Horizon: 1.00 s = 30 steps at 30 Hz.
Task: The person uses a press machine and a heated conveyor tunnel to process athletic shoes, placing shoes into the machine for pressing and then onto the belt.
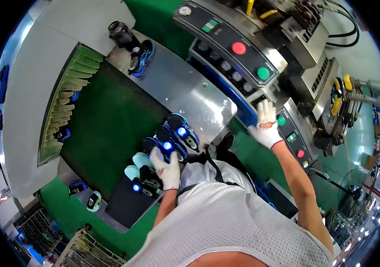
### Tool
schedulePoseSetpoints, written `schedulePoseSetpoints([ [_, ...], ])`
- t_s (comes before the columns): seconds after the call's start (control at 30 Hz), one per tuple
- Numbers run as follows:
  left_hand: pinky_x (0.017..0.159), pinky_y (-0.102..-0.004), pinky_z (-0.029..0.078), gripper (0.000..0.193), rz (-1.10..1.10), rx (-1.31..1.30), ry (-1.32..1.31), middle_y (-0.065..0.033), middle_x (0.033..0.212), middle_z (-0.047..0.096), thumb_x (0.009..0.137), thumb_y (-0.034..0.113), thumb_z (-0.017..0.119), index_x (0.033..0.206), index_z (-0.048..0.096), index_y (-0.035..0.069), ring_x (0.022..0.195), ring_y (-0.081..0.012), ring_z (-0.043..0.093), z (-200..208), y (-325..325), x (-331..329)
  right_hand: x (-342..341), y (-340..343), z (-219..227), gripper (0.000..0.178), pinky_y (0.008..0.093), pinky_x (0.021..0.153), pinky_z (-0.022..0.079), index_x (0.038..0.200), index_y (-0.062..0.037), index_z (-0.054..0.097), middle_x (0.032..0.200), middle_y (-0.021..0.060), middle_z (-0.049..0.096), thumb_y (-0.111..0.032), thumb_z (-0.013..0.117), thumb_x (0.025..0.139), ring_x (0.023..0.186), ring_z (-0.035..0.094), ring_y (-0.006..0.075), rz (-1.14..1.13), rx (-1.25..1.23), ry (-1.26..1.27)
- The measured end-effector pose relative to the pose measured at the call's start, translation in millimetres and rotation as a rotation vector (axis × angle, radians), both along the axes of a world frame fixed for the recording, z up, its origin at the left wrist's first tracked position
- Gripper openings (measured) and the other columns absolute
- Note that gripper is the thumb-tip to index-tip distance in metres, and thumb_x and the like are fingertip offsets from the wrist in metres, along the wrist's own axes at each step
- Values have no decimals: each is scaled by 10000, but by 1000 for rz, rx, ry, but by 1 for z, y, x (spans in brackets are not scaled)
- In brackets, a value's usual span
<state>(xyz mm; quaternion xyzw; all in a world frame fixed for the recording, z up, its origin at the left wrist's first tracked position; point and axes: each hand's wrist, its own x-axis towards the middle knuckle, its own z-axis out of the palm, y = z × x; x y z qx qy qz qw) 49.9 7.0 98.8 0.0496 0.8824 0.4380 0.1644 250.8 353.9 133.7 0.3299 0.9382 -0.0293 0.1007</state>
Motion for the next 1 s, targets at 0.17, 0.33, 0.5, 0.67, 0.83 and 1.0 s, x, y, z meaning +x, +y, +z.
schedulePoseSetpoints([
  [0.17,1200,-472,323,784,-88,-49,127,-281,1469,429,820,149,801,1444,383,-75,1402,-430,409,-87,10,-3,-119,-143,-59,900,532,1196,349,1519,39,385,1567,289,390,-415,763,841,1452,408,446,257,-608,306],
  [0.33,1196,-438,345,735,-159,95,104,-261,1494,438,817,86,756,1443,406,-71,1400,-397,440,-95,-1,-24,-177,-210,-126,638,465,1049,487,1305,12,607,1342,278,607,-447,753,886,1237,605,430,-257,-619,480],
  [0.5,1111,-427,438,698,-175,-62,-173,-209,1370,588,830,86,771,1450,472,-29,1268,-333,572,-45,14,-75,-158,-178,-59,756,454,939,550,1372,-29,583,1153,272,709,-486,816,816,1083,700,407,-744,-919,338],
  [0.67,1088,-398,459,684,-642,228,-244,-173,1393,584,856,26,764,1472,467,13,1236,-269,590,6,88,-50,-43,-173,-12,969,391,972,553,1385,59,566,1233,282,693,-630,819,753,1142,704,298,-1215,-924,648],
  [0.83,1169,-425,375,729,-1201,370,-257,-183,1440,537,820,-6,738,1494,460,9,1338,-296,514,63,141,111,104,-235,70,722,351,831,575,1305,-2,646,1047,153,746,-507,827,822,908,708,181,-1482,-633,1145],
  [1.0,1162,-398,397,747,-1709,358,-411,-190,1485,513,817,-25,714,1507,426,-36,1339,-285,523,116,130,246,204,-329,101,986,351,980,522,1490,-20,510,1171,194,704,-652,777,782,1103,677,255,-1959,-396,1326],
])
